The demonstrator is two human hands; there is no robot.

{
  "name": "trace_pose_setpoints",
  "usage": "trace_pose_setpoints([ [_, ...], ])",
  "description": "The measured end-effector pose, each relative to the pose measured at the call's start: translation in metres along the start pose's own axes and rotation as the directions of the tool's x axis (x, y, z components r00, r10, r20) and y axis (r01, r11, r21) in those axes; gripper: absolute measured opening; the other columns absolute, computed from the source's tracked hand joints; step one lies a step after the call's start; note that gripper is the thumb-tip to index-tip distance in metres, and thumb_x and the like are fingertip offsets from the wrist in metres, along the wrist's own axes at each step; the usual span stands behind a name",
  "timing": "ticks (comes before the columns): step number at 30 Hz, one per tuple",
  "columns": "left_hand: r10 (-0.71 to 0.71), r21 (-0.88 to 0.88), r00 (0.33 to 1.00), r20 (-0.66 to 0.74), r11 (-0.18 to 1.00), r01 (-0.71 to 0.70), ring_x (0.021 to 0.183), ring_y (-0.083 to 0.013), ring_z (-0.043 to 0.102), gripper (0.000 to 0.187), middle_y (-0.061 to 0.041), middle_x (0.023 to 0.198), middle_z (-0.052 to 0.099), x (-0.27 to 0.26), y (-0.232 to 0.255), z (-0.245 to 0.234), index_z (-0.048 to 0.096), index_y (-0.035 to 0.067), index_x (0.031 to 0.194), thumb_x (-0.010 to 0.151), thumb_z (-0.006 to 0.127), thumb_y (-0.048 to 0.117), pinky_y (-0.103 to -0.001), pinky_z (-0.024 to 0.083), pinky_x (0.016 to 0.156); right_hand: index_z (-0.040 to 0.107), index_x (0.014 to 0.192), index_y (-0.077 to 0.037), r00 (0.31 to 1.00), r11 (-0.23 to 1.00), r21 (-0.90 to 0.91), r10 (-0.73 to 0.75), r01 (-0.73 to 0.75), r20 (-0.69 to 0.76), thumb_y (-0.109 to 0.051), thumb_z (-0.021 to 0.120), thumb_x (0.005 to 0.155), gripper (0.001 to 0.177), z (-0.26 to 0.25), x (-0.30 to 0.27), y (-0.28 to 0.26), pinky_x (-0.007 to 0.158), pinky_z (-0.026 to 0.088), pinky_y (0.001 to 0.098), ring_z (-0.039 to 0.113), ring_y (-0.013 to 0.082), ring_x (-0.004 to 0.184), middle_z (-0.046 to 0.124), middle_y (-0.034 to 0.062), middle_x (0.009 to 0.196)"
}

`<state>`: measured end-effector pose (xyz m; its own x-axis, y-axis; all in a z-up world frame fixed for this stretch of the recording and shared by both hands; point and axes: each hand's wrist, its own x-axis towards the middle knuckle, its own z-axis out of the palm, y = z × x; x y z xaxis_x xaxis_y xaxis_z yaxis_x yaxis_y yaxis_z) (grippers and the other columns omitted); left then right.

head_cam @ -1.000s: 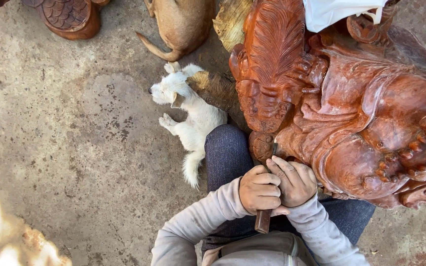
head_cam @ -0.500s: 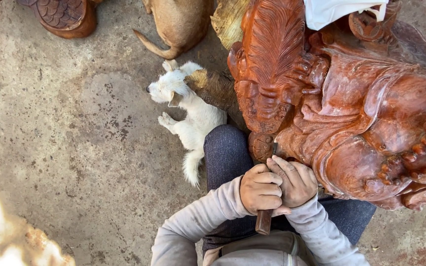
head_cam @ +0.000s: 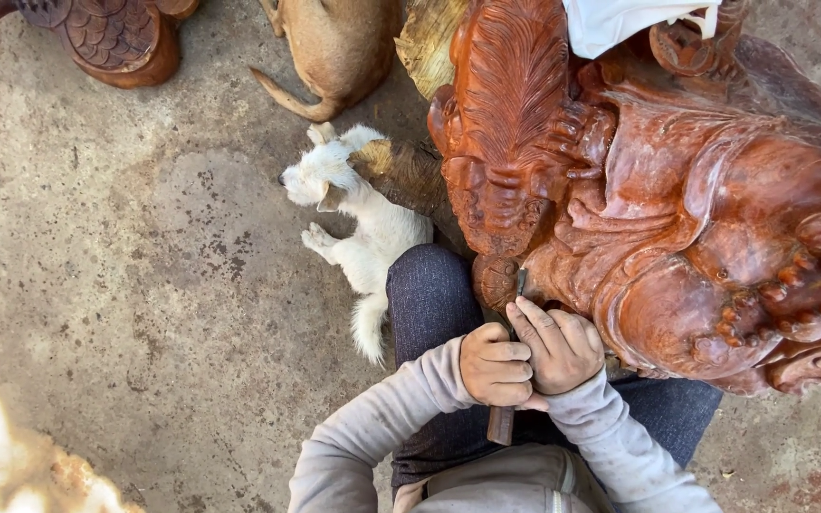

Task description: Carving and detailing a large wooden Buddha statue using a hand chisel

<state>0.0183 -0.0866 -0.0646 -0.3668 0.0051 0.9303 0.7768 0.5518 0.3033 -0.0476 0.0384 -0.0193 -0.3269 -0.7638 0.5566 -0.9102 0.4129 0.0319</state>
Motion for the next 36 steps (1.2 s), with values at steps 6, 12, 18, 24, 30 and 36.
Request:
trace_pose_setpoints([
  [6,-0.023,0.031,1.0,0.002,0.999,0.022,0.072,-0.0219,0.061,0.035,0.001,0.067,0.052,-0.002,0.008,0.0,0.052,0.018,0.068,0.099,0.068,0.025,-0.034,0.04,0.058,0.077,0.119,-0.011,1.0,0.995,0.102,0.002,0.0,-0.015,-0.024,0.039,0.11,0.04,-0.014,0.011,-0.003,0.078,0.051,0.0385,0.059,0.0264,0.082,0.069,0.0081,0.094],
  [12,-0.18,-0.061,0.982,0.064,0.981,0.184,0.074,-0.0252,0.062,0.036,0.0,0.07,0.052,0.035,0.012,-0.017,0.053,0.017,0.068,0.101,0.063,0.029,-0.036,0.041,0.06,0.076,0.112,-0.009,0.997,0.983,0.17,0.071,-0.064,-0.032,-0.024,0.042,0.109,0.037,-0.011,0.011,-0.003,0.075,0.051,0.0377,0.057,0.0263,0.077,0.067,0.008,0.091],
  [18,-0.222,-0.137,0.972,0.071,0.963,0.23,0.072,-0.0284,0.062,0.037,-0.002,0.069,0.054,0.043,0.009,-0.015,0.054,0.015,0.068,0.101,0.06,0.029,-0.041,0.041,0.061,0.068,0.098,0.007,0.988,0.972,0.195,0.148,-0.135,-0.054,-0.01,0.048,0.105,0.027,-0.038,0.06,-0.02,0.072,0.051,0.0437,0.048,0.0333,0.067,0.056,0.0177,0.072],
  [24,-0.155,-0.088,0.987,0.042,0.984,0.158,0.071,-0.026,0.061,0.038,0.0,0.067,0.051,0.039,0.004,-0.011,0.052,0.017,0.065,0.1,0.063,0.026,-0.038,0.039,0.059,0.064,0.093,0.012,0.978,0.977,0.098,0.196,-0.188,-0.072,-0.004,0.051,0.103,0.022,-0.041,0.071,-0.027,0.078,0.053,0.0499,0.046,0.0356,0.066,0.052,0.0212,0.068],
  [30,-0.033,-0.019,0.996,0.089,0.999,0.035,0.072,-0.0245,0.059,0.036,-0.001,0.068,0.048,0.016,0.002,-0.009,0.05,0.017,0.069,0.102,0.062,0.025,-0.035,0.04,0.059,0.071,0.098,0.003,0.983,0.983,-0.083,0.154,-0.163,-0.104,-0.01,0.049,0.105,0.026,-0.019,0.048,-0.026,0.088,0.057,0.0554,0.055,0.0354,0.07,0.059,0.0193,0.072],
  [36,0.02,0.115,0.998,0.057,0.993,-0.026,0.077,-0.0213,0.057,0.037,0.001,0.07,0.051,0.0,0.003,-0.004,0.051,0.018,0.069,0.1,0.067,0.029,-0.033,0.044,0.066,0.078,0.115,-0.015,1.0,0.999,-0.04,0.016,-0.017,-0.015,-0.022,0.038,0.111,0.041,-0.002,0.006,-0.002,0.076,0.05,0.0328,0.058,0.0195,0.08,0.073,0.0032,0.107],
])
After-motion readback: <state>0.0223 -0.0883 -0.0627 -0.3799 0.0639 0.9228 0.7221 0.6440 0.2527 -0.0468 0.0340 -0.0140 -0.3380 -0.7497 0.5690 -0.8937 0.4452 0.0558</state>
